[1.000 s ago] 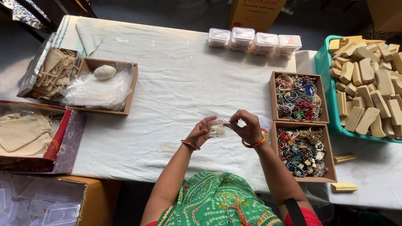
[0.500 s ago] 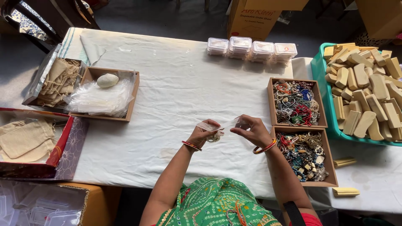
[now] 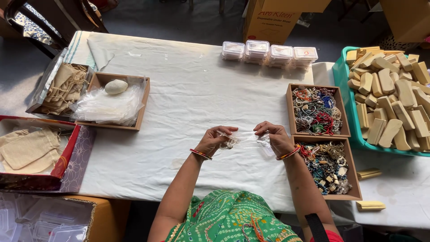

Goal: The person picks up a bracelet, places it into a small plastic bag, and then puts the bag into a cloth pouch. They fold the pouch and place it into a small plastic container, closing the lid. The person repeats this process with a second bracelet.

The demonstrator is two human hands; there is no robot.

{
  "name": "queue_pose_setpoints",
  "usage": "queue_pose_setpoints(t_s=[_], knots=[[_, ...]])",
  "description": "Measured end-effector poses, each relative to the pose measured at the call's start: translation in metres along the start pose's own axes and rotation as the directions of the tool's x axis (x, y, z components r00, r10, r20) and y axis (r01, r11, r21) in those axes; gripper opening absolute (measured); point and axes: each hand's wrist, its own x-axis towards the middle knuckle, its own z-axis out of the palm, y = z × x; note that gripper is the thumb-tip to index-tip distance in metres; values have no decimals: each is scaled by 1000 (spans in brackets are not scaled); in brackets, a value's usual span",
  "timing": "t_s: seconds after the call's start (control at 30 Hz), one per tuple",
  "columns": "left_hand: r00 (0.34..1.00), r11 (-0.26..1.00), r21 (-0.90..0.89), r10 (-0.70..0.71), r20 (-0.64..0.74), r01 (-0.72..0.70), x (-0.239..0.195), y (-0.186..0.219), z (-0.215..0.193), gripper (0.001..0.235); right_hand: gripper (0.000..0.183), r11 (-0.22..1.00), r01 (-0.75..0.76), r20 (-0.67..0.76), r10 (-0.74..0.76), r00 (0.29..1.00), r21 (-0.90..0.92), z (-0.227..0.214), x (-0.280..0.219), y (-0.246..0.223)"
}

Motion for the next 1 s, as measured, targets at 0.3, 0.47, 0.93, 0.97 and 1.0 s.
queue_pose_setpoints(t_s=[0.3, 0.47, 0.93, 0.97, 1.0], knots=[[936, 904, -408, -246, -250, 128, -4, 8, 23, 17, 58, 794, 48, 122, -152, 981, 606, 40, -18, -28], [953, 832, -520, -286, -101, 194, 3, -57, 9, 9, 58, 974, 99, 133, -127, 983, 202, 47, -2, 4], [991, 882, 468, 19, -135, 47, 3, 12, 65, 48, 10, 996, 85, -36, -85, 996, -3, 34, 4, 18], [989, 894, 447, 40, -143, 29, 5, 4, 56, 42, 12, 994, 96, -93, -91, 991, 48, 34, 6, 24], [987, 904, 427, 61, -151, 10, 7, -4, 47, 37, 14, 989, 109, -150, -94, 984, 99, 34, 8, 29]])
